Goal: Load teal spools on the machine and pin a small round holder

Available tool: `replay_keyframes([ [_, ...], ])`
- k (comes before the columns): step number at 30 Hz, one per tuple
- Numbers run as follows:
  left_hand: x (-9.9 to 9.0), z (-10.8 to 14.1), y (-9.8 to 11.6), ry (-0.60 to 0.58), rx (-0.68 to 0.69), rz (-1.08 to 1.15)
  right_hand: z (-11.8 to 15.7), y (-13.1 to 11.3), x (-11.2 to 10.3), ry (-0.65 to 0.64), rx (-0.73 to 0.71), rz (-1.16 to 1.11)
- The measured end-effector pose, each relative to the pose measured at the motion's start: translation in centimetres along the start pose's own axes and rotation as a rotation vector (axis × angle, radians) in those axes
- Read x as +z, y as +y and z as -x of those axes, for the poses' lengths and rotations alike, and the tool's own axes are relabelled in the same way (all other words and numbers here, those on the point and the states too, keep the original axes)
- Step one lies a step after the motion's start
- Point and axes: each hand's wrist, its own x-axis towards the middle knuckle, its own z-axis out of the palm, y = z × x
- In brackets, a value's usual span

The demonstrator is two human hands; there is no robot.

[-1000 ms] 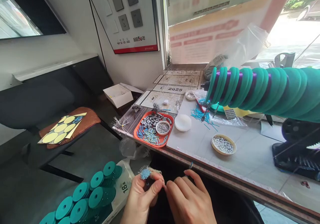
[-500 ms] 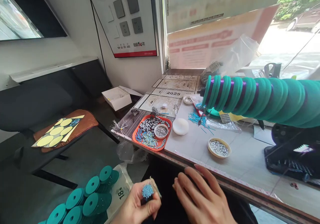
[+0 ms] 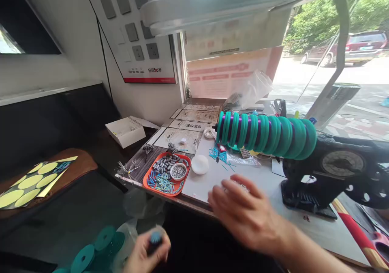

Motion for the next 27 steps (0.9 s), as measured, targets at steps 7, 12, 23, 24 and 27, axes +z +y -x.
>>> replay_keyframes([
  [7,0.4,-1.5,8.2,-0.173,0.123,-0.138,-0.1,-5.6,1.2,-0.039,0.149,-0.214],
  [12,1.4,-0.7,7.5,-0.276,0.149,-0.213,0.6,-6.4,1.9,-0.01,0.258,-0.271],
  [23,3.8,0.0,3.1,-0.288,-0.142,0.859,1.0,-8.2,3.0,0.048,0.354,-0.292],
  [24,4.0,0.0,3.0,-0.29,-0.178,0.828,1.0,-8.2,2.9,0.039,0.317,-0.266],
  [27,3.9,0.4,3.1,-0.274,-0.266,0.711,1.2,-8.0,2.4,0.017,0.204,-0.205],
])
